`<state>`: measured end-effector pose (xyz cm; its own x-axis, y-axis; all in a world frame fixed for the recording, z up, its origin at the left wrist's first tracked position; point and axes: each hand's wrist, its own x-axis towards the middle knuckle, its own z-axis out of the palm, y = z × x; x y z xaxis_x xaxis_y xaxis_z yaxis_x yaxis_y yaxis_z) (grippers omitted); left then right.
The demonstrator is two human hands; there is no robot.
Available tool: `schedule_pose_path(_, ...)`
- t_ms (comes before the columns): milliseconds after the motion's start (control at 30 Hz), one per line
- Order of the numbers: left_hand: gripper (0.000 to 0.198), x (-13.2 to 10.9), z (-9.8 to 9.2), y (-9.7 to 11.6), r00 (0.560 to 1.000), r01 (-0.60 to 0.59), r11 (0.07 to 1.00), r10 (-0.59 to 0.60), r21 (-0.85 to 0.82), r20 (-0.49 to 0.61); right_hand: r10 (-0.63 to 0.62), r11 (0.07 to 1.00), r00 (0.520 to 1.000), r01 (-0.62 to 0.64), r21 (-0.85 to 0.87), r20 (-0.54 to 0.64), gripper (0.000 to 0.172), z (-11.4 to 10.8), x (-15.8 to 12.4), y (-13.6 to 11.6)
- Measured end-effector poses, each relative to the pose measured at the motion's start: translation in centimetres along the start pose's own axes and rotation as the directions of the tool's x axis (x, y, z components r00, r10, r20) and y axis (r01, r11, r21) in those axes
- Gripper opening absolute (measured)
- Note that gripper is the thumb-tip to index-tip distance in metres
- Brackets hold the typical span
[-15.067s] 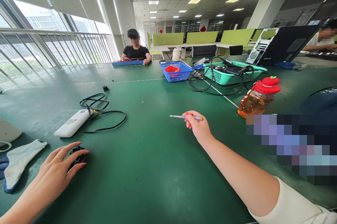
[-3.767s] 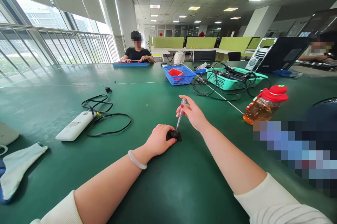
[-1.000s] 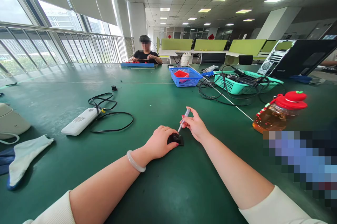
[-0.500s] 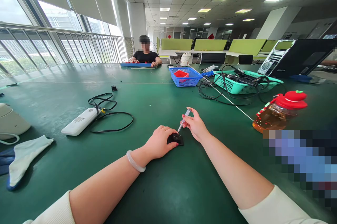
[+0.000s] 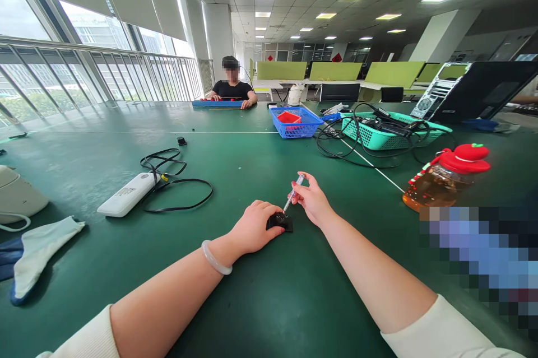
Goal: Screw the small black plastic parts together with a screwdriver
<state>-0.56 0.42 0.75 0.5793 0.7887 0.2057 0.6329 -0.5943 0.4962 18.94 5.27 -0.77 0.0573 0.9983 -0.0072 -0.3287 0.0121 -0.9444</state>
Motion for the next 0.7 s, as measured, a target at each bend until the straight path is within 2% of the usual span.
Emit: schedule_pose_path(700, 0.034, -0.02, -0.10, 0.16, 1.000, 0.017, 1.000, -0.017, 0.002, 0.013, 0.008, 1.000, 1.000, -0.009, 0.030, 0.016, 0.067, -0.04, -0.24, -0.30)
